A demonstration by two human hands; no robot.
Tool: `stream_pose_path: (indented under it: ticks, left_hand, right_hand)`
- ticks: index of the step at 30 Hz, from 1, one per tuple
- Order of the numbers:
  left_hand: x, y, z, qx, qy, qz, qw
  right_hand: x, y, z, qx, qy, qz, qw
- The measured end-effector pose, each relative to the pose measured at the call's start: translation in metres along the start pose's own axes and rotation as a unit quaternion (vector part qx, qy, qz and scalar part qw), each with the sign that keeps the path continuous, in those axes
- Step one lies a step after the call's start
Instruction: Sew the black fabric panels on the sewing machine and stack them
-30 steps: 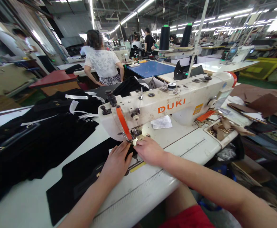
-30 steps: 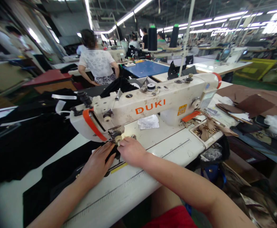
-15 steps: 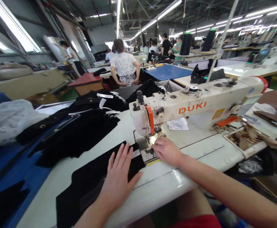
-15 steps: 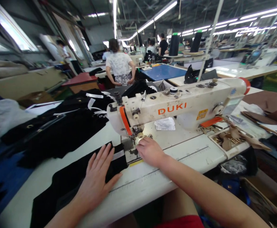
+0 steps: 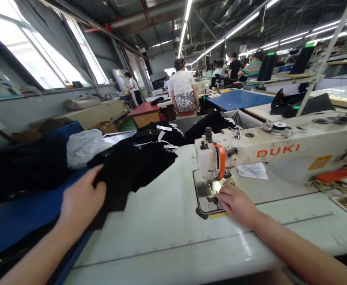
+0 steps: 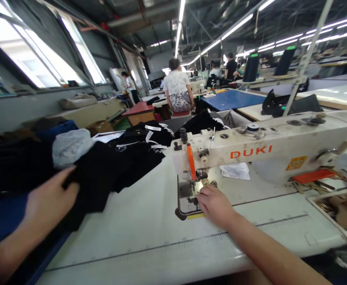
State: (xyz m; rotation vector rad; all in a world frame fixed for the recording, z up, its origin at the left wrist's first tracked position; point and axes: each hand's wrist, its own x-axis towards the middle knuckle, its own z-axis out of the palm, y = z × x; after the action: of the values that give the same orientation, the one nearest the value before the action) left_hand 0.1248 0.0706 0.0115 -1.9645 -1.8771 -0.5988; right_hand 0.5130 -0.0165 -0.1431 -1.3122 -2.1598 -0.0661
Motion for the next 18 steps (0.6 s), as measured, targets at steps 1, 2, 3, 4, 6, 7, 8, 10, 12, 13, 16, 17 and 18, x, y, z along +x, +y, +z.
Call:
stream_pose_path:
  ticks: [1, 2, 3, 4, 6, 7, 8, 10, 12, 13, 16, 17, 18]
  left_hand:
    - [0.027, 0.004, -0.013, 0.017, 0.037, -0.033, 0.999]
    - [0.050, 0.009, -0.022, 0.014, 0.036, -0.015, 0.999]
    - [0.069, 0.016, -0.025, 0.016, 0.039, -0.009, 0.999]
    - [0.082, 0.022, -0.021, 0.013, 0.019, 0.011, 1.000]
    - [0.095, 0.034, 0.001, 0.006, -0.039, 0.037, 0.999]
    - [0.095, 0.038, 0.018, 0.006, -0.066, 0.042, 0.997]
    - [0.091, 0.041, 0.036, 0.009, -0.080, 0.035, 0.996]
    - [0.078, 0.043, 0.066, 0.010, -0.092, 0.026, 0.995]
    - [0.061, 0.038, 0.082, 0.012, -0.081, 0.024, 0.996]
    - [0.052, 0.032, 0.083, 0.013, -0.073, 0.026, 0.997]
    - [0.025, -0.002, 0.062, -0.010, -0.064, 0.062, 0.996]
    - [0.016, -0.020, 0.051, -0.021, -0.074, 0.072, 0.994]
    - [0.006, -0.040, 0.039, -0.031, -0.092, 0.076, 0.992]
  right_hand:
    - [0.000, 0.000, 0.000, 0.003, -0.001, 0.002, 1.000]
    - [-0.001, 0.000, 0.000, 0.005, -0.002, 0.004, 1.000]
    - [-0.001, -0.001, 0.000, 0.006, -0.003, 0.005, 1.000]
    - [-0.001, -0.001, -0.001, 0.006, -0.003, 0.007, 1.000]
    - [-0.001, -0.003, -0.002, 0.005, -0.001, 0.009, 1.000]
    - [-0.001, -0.003, -0.002, 0.003, 0.000, 0.011, 1.000]
    - [-0.001, -0.003, -0.002, 0.001, 0.002, 0.013, 1.000]
    - [-0.001, -0.003, -0.001, -0.002, 0.004, 0.014, 1.000]
    - [-0.002, -0.003, 0.000, -0.005, 0.004, 0.011, 1.000]
    - [-0.003, -0.002, 0.000, -0.006, 0.003, 0.009, 1.000]
    - [-0.006, 0.001, 0.001, -0.007, -0.003, 0.006, 1.000]
    - [-0.007, 0.002, 0.002, -0.005, -0.005, 0.003, 1.000]
    - [-0.008, 0.003, 0.002, -0.002, -0.006, 0.000, 1.000]
